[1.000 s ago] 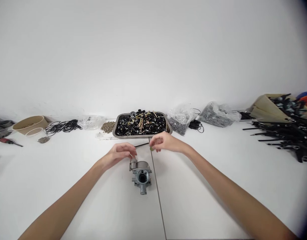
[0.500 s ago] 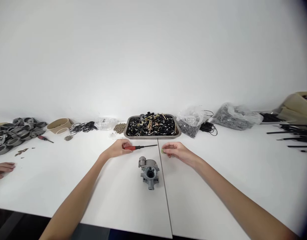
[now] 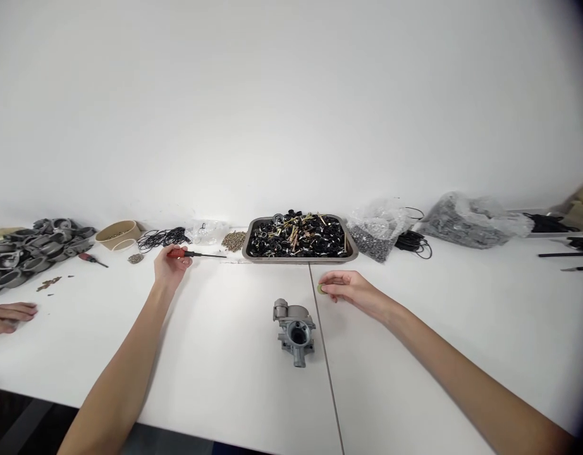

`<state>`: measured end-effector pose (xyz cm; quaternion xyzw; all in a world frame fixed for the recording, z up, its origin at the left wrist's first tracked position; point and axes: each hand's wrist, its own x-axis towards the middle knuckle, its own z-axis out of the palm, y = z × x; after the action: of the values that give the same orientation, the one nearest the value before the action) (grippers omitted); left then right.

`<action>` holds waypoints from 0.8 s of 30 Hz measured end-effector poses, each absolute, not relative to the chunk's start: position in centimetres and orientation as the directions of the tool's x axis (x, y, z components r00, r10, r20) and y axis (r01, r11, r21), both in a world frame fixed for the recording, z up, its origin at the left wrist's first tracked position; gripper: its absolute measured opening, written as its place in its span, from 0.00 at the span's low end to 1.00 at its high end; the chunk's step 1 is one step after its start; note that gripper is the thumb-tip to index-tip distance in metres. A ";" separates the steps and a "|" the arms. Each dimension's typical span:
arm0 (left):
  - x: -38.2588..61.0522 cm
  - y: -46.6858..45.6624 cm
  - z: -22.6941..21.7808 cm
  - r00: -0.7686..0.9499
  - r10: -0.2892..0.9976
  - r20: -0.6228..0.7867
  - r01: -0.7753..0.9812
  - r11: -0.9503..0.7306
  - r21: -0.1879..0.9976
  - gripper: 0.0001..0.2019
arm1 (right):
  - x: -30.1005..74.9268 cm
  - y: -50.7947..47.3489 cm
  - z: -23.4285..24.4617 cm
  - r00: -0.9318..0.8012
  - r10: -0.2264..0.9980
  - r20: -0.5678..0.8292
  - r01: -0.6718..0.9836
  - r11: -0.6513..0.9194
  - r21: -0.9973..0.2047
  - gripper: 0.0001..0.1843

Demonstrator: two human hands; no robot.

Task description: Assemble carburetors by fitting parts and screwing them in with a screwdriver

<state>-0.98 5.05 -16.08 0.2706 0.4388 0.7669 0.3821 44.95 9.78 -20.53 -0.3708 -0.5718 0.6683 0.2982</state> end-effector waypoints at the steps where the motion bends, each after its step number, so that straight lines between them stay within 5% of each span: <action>1: -1.6 5.1 -16.7 -0.596 0.802 0.051 -0.371 -0.331 0.867 0.09 | 44.9 9.8 -20.6 -0.544 0.824 -0.158 0.026 -0.171 -0.985 0.21; 10: -3.2 5.5 -18.5 -0.734 0.669 -0.116 -0.455 -0.357 0.816 0.04 | 45.0 9.1 -19.8 -0.524 0.834 -0.169 0.046 -0.171 -0.984 0.20; 24: -2.8 5.5 -18.4 -0.692 0.716 -0.092 -0.428 -0.305 0.851 0.04 | 45.0 9.5 -20.5 -0.522 0.840 -0.151 0.028 -0.160 -0.987 0.20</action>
<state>-2.75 5.45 -18.41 0.1543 0.4664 0.7928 0.3606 45.02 9.52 -20.48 -0.3801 -0.5706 0.6598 0.3075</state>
